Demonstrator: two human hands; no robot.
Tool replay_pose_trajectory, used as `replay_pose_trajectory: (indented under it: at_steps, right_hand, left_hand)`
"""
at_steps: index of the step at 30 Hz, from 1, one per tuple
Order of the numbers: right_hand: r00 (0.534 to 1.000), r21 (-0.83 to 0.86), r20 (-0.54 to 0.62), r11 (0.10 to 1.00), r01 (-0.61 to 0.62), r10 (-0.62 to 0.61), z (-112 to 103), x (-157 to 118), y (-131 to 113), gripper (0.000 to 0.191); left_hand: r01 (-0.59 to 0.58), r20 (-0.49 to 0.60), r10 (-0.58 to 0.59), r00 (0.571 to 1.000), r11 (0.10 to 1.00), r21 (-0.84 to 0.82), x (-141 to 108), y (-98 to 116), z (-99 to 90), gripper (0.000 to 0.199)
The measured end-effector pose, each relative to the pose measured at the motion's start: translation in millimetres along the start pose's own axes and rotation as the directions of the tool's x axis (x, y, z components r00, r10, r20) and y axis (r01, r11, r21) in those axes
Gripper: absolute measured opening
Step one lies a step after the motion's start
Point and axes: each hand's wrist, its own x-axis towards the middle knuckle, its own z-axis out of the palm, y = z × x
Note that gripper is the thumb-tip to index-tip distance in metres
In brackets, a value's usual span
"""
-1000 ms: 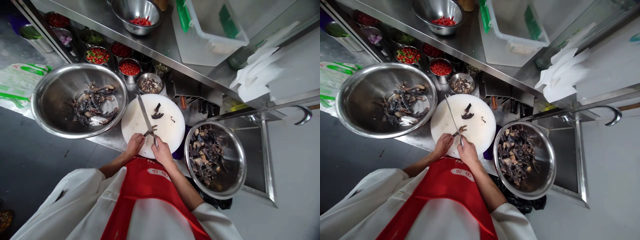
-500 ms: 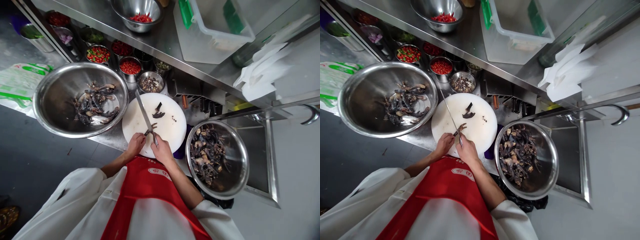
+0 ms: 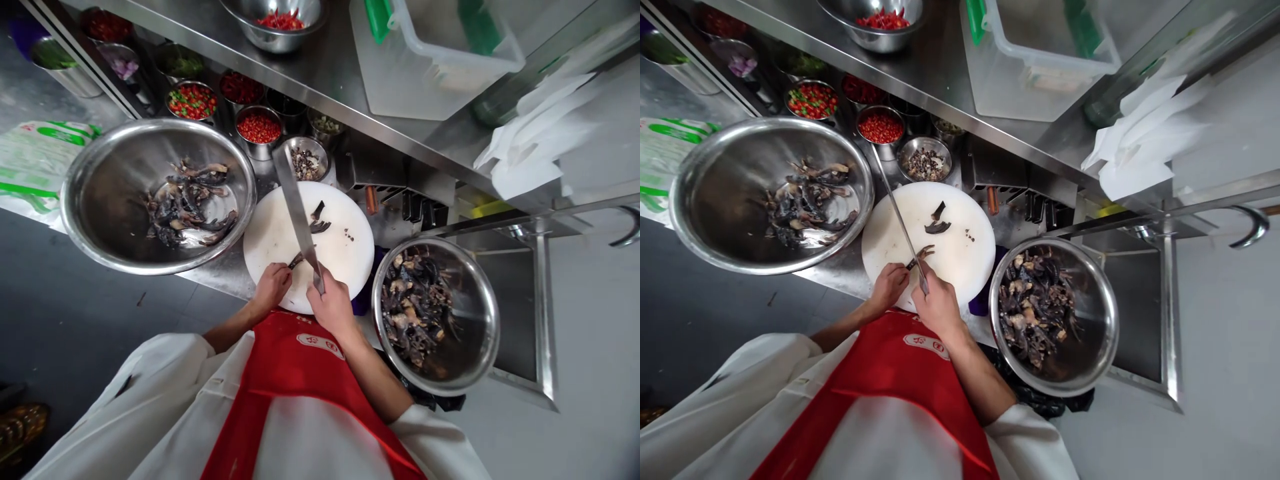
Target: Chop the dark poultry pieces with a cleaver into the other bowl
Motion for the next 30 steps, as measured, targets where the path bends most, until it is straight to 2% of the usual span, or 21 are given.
replay_pose_trajectory:
  at_steps: [2, 5, 7, 12, 16, 21, 25, 28, 30]
  right_hand:
    - [0.999, -0.043, 0.023, 0.998, -0.039, 0.04, 5.3, 0.2, 3.5, 0.048]
    - [0.975, -0.134, 0.198, 0.988, -0.076, 0.101, 20.1, 5.7, 16.9, 0.045]
    - [0.969, -0.133, 0.233, 0.989, -0.057, 0.087, 25.3, 10.5, 22.9, 0.046]
    - [0.992, -0.012, 0.124, 0.999, -0.035, 0.036, 16.7, 20.6, 22.0, 0.049]
    - [0.994, 0.039, 0.103, 0.998, -0.044, 0.039, 10.0, 23.2, 29.3, 0.05]
    - [0.996, 0.102, 0.057, 0.992, -0.069, 0.063, 11.2, 11.6, 46.6, 0.051]
    - [0.993, 0.163, 0.025, 0.979, -0.118, 0.116, 18.1, -5.7, 58.8, 0.051]
    - [0.976, 0.188, -0.057, 0.962, -0.197, 0.211, 24.6, -20.8, 68.0, 0.049]
    - [0.954, 0.203, -0.102, 0.945, -0.257, 0.282, 28.3, -30.8, 73.7, 0.047]
  left_hand:
    - [-0.007, 0.013, 0.007, 1.0, 1.0, -0.004, -0.3, -0.4, 0.3, 0.013]
    - [0.013, 0.026, -0.013, 1.0, 1.0, -0.001, -0.5, 0.0, 1.0, 0.013]
    - [0.031, 0.032, -0.031, 0.999, 1.0, 0.0, -0.4, 0.4, 1.8, 0.013]
    - [0.039, 0.039, -0.039, 0.998, 0.999, 0.007, -0.5, -0.8, 1.7, 0.013]
    - [0.046, 0.02, -0.047, 0.999, 0.999, 0.016, -0.1, -1.3, -1.0, 0.011]
    - [0.055, 0.096, -0.057, 0.994, 0.998, 0.025, 8.7, -0.2, -0.9, 0.011]
    - [0.074, 0.091, -0.08, 0.993, 0.995, 0.066, 43.1, -12.2, 6.5, 0.013]
    - [0.099, 0.04, -0.102, 0.994, 0.992, 0.081, 88.4, -27.8, 13.2, 0.011]
    - [0.118, -0.035, -0.116, 0.993, 0.992, 0.053, 119.6, -30.3, 18.3, 0.009]
